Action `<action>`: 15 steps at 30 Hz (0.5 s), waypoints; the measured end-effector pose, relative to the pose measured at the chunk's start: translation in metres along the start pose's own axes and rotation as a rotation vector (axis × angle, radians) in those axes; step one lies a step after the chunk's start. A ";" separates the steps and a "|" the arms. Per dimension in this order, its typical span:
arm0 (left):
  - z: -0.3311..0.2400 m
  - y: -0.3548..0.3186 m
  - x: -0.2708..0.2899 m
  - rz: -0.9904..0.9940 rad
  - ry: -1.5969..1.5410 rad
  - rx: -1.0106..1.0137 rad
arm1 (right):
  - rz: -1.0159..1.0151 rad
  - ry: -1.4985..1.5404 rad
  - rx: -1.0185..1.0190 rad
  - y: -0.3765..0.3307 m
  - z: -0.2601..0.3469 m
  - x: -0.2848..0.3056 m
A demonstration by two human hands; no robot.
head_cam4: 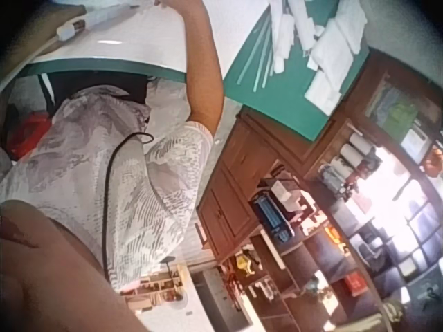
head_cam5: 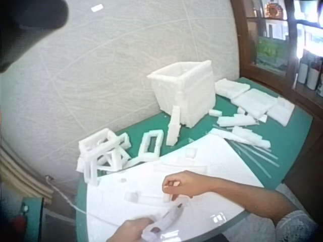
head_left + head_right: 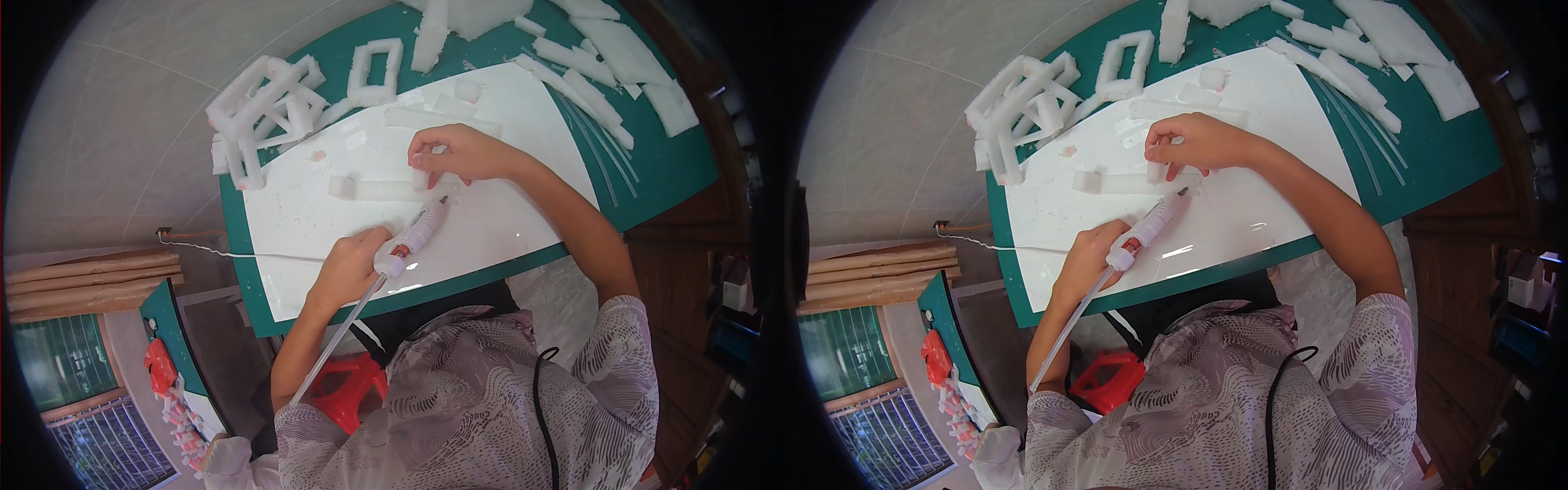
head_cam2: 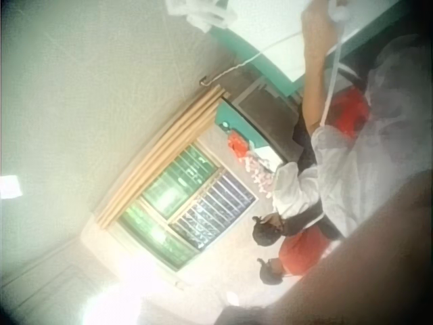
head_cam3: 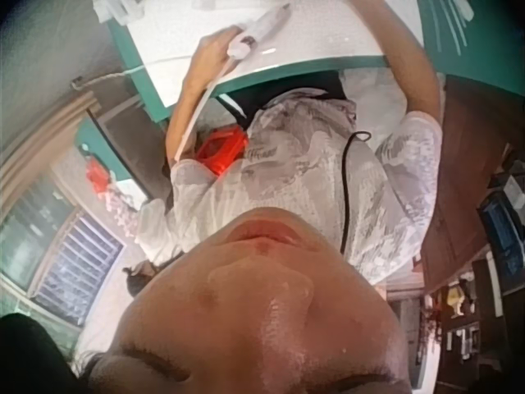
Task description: Glue foam blocks together using a hot glue gun to assemble a structure.
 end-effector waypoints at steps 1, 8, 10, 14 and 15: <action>0.000 0.000 0.000 0.000 0.000 0.000 | 0.005 -0.006 0.003 0.000 -0.001 0.000; 0.000 0.000 0.000 0.015 -0.006 0.021 | -0.005 -0.018 0.005 0.000 -0.001 0.000; -0.001 0.000 0.000 0.016 -0.005 0.017 | 0.004 -0.029 0.006 0.001 -0.001 -0.001; 0.000 0.000 -0.001 0.030 0.003 0.010 | -0.006 -0.037 0.008 0.001 -0.001 -0.001; 0.000 0.000 -0.002 0.041 0.009 0.001 | -0.003 -0.030 0.008 0.001 0.000 -0.001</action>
Point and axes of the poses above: each hand's wrist, its own y-axis towards the middle knuckle, its own x-axis out of the back of the hand, z = x × y, the point moved 8 cm from there along y, towards the middle knuckle, and after that the axes turned 12 degrees about -x, right-handed, at the moved point
